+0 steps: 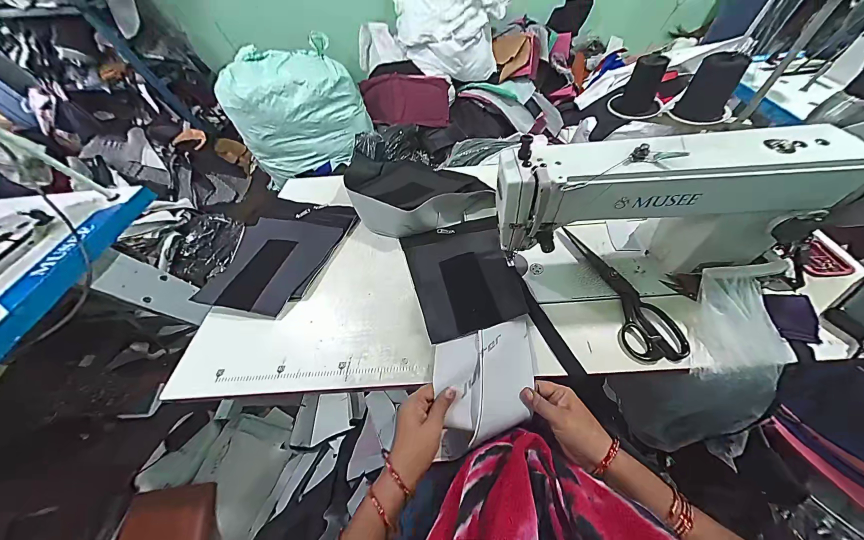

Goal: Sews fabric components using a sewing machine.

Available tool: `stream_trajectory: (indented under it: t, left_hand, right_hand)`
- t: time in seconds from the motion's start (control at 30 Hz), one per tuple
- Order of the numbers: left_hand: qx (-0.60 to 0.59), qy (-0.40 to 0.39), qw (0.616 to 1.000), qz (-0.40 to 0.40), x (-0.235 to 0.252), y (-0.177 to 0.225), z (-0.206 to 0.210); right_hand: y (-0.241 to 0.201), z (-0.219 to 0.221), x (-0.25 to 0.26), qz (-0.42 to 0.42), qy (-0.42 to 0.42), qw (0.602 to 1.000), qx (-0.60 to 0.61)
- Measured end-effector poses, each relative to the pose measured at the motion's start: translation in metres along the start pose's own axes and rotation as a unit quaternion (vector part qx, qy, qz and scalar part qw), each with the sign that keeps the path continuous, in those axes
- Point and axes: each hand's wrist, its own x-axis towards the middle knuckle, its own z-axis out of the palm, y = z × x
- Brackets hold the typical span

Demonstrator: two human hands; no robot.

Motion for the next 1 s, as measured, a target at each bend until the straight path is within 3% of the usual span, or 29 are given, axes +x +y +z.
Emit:
stream_trajectory:
  t: [0.1,0.17,0.23,0.3,0.37,0.43,0.47,0.5,0.63,0.7,0.83,1.0]
  left_hand:
    - [0.127,-0.011,0.992,-0.02,0.005,-0.006,-0.011]
    - [0.274,-0.039,0.96,-0.034,0.009,-0.003,-0.013]
    - [0.443,-0.107,0.883,-0.11,0.014,0.032,-0.014]
    - [0.544,-0.117,0.818,-0.146,0.015,0.071,-0.005]
    - [0.564,-0.031,0.825,-0.005,0.014,0.085,0.009]
    - [0.496,0.059,0.831,0.246,0.032,0.074,0.03]
    - [0.452,0.059,0.825,0.335,0.05,0.069,0.043]
    - [0.426,0.032,0.825,0.37,0.067,0.067,0.055]
    - [0.485,-0.08,0.82,0.292,0.106,0.071,0.091]
    - [0.534,-0.105,0.8,0.253,0.11,0.075,0.097]
    - [0.551,-0.051,0.751,0.36,0.114,0.057,0.097]
    - [0.589,-0.085,0.721,0.355,0.114,0.062,0.094]
  right_hand:
    - [0.003,-0.012,-0.002,-0.039,0.008,0.99,-0.139]
    - [0.008,-0.014,-0.001,-0.047,0.014,0.976,-0.211]
    - [0.011,-0.015,0.003,-0.044,0.016,0.969,-0.242]
    - [0.012,-0.015,0.005,-0.038,0.013,0.962,-0.269]
    - [0.011,-0.016,0.006,-0.035,0.005,0.959,-0.282]
    - [0.009,-0.017,0.007,-0.027,-0.002,0.958,-0.287]
    - [0.008,-0.017,0.007,-0.022,-0.006,0.957,-0.29]
    - [0.007,-0.017,0.007,-0.02,-0.009,0.956,-0.293]
    - [0.004,-0.019,0.008,-0.017,-0.027,0.953,-0.3]
    - [0.004,-0.02,0.009,-0.016,-0.035,0.955,-0.294]
    - [0.006,-0.02,0.009,-0.014,-0.033,0.958,-0.285]
    - [0.005,-0.02,0.01,-0.013,-0.04,0.957,-0.287]
